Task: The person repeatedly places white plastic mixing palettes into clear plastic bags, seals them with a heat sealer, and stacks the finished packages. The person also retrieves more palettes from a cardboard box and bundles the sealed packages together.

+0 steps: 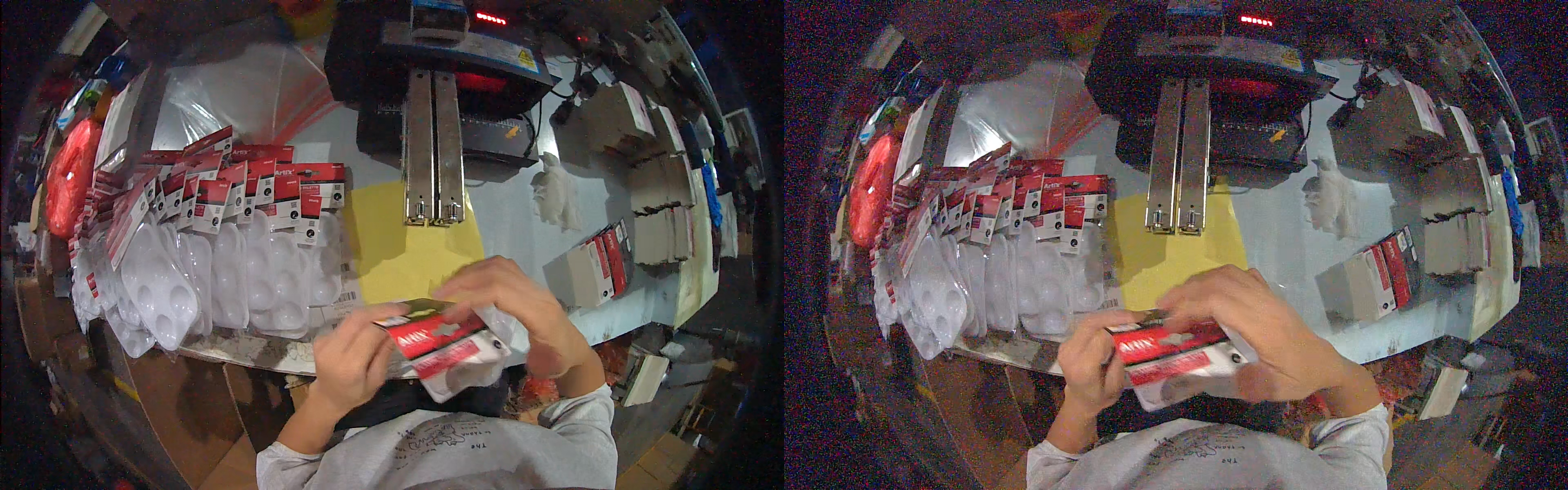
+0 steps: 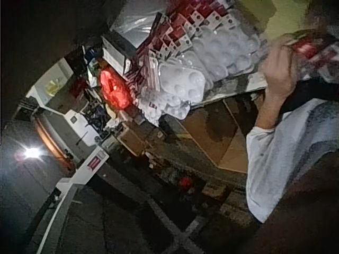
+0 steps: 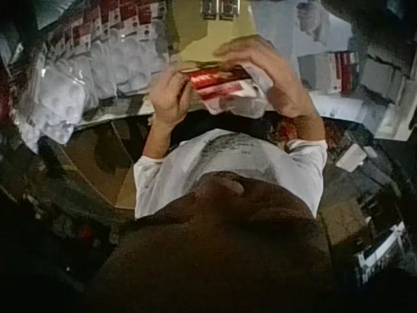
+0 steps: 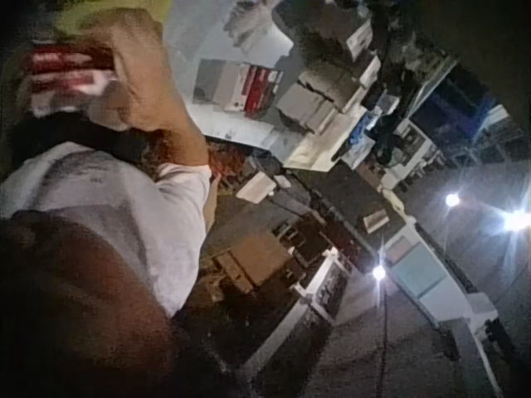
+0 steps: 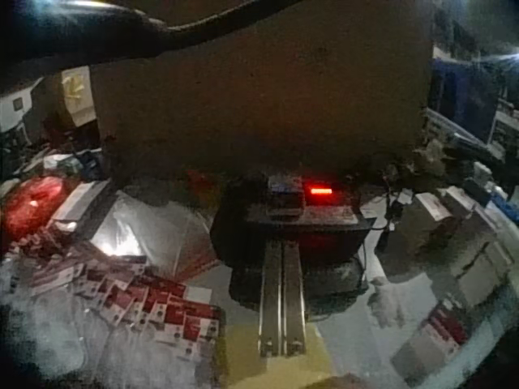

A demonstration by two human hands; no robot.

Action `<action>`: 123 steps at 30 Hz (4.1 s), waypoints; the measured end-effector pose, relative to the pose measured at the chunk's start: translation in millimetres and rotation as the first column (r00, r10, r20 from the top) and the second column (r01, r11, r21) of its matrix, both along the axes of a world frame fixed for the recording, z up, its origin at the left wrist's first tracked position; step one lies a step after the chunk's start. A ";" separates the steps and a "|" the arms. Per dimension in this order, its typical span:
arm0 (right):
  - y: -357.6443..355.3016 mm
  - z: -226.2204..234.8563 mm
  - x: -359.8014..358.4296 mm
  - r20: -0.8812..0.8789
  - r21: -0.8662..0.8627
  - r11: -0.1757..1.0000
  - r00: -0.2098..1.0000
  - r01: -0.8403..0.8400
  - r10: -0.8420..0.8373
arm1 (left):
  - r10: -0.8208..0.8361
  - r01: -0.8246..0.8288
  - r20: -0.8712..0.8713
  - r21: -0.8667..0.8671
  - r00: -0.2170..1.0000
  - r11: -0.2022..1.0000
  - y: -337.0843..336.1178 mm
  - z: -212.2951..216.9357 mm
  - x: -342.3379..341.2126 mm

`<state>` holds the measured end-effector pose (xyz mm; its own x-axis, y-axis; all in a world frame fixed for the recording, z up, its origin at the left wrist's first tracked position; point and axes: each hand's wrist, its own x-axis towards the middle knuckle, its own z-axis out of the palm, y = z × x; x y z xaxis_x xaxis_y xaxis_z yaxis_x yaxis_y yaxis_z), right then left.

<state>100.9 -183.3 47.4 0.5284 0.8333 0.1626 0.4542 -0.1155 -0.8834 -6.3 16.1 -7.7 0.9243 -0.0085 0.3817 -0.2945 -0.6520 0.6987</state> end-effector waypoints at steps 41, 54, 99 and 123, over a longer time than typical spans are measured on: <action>-24.8 -42.1 -7.4 -0.624 -0.369 0.903 0.661 0.220 -0.417 | 0.189 -0.432 -0.444 -0.545 0.876 0.718 -17.9 -19.2 8.6; -17.3 -67.3 -9.5 -0.796 -0.254 0.904 0.457 0.343 -0.397 | 0.236 -0.467 -0.514 -0.383 0.824 0.797 -24.5 -27.0 20.2; -198.1 -79.4 15.0 0.558 -0.318 0.025 0.209 0.948 -0.803 | 0.050 -0.091 -0.437 -0.073 0.898 0.993 -86.0 -61.0 28.6; -8.5 -24.2 6.3 -0.038 -0.418 0.880 0.963 0.227 -0.266 | -0.065 -0.198 -0.513 -0.441 0.856 0.875 -36.0 -14.8 8.5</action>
